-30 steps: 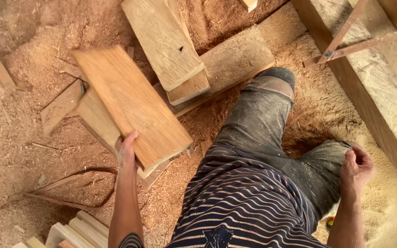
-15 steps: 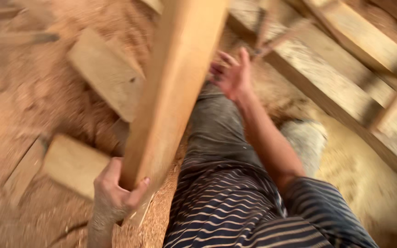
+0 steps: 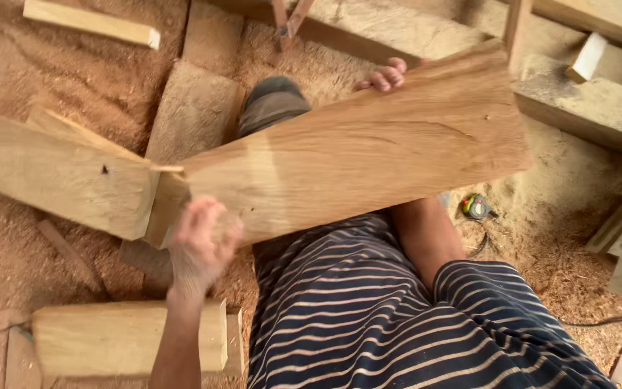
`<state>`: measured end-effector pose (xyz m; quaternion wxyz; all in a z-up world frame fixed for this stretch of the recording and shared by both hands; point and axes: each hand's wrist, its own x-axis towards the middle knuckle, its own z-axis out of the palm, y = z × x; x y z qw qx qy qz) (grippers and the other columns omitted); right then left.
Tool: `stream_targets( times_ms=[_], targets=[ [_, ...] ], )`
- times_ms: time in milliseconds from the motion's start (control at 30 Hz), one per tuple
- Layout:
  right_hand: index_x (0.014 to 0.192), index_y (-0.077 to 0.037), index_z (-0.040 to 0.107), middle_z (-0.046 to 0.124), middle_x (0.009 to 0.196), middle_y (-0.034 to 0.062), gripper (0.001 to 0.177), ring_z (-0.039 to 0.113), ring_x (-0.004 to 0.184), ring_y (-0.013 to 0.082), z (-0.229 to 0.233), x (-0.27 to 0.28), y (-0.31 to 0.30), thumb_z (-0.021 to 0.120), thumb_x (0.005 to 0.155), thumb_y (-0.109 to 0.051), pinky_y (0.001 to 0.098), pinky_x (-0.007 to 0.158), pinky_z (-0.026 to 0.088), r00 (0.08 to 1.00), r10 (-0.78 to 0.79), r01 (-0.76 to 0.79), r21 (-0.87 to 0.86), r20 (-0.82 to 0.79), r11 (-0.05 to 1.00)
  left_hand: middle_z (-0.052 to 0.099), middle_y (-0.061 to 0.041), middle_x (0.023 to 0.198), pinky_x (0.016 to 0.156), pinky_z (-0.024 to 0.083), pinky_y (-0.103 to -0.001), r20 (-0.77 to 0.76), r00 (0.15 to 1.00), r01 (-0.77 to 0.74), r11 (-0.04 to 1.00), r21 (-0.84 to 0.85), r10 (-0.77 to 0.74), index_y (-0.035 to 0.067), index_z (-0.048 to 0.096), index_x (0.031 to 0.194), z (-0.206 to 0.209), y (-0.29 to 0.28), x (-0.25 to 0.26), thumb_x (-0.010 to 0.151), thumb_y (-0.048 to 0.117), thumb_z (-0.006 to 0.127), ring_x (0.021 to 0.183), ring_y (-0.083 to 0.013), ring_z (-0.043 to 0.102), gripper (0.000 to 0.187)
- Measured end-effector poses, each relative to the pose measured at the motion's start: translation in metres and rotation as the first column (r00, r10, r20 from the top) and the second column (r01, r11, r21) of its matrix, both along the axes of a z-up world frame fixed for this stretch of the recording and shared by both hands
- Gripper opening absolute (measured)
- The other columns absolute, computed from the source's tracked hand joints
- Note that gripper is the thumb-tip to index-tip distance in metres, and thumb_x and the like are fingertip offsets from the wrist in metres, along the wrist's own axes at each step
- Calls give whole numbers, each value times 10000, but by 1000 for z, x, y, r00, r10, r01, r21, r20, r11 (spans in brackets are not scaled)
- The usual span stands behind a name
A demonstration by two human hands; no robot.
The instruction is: The person measures and marks wooden planks with a tape measure and pencil, then uses a circular saw to cut them into smaller pieces. The person repeatedly positions the wood, measures, marks, and cuts, then stacks the finished pieces.
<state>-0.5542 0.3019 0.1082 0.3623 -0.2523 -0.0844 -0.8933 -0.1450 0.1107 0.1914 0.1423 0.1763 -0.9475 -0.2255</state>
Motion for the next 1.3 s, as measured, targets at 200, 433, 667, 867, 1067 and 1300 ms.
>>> stream_targets(
  times_ms=[200,433,667,867,1067,1300],
  targets=[
    [1220,-147,617,755,998,24,539,714,1019,173,13,26,30,246,1157,-533,426,1105,492,994,-11,-13,216,110,976,598,-119,1186,830,544,-371,98,767,-472,454,755,634,92,511,1305,-46,-79,-19,1050,498,472,1014,-217,620,481],
    [1269,-128,617,764,1044,45,608,737,1023,181,3,22,23,202,1145,-555,426,1080,528,996,-68,51,230,66,972,623,-85,891,679,491,-359,239,773,-402,163,901,587,95,689,1244,-95,-95,-50,1032,686,366,751,-189,575,706],
    [1239,-142,612,773,1062,34,602,752,1029,150,-20,20,27,200,1180,-576,358,1038,562,994,-25,1,215,109,977,517,48,672,542,371,-299,-76,715,-237,343,909,695,75,734,928,-161,-102,-56,1045,578,560,598,-94,455,544],
    [1268,-141,607,774,1034,32,599,749,1017,174,-36,11,27,204,1129,-561,478,1123,526,992,-14,-9,176,127,984,477,86,644,488,330,-257,-69,733,-258,371,892,676,147,733,857,-175,-112,-46,1072,512,513,549,-59,414,477],
    [1306,-154,579,768,1052,23,570,741,1046,172,-35,4,31,171,1157,-522,464,1119,504,997,1,-18,232,74,973,600,19,709,510,427,-231,13,698,-306,282,909,716,131,631,814,-206,-114,-36,1078,402,572,587,-74,542,383],
    [1408,-105,478,722,1240,30,574,672,1218,189,-65,6,14,548,1010,-513,444,1140,474,988,-147,144,-72,-36,987,672,-92,949,628,600,-317,81,698,-128,13,992,712,62,589,1118,-192,-65,-37,1007,376,586,768,-168,689,334]
  ],
)
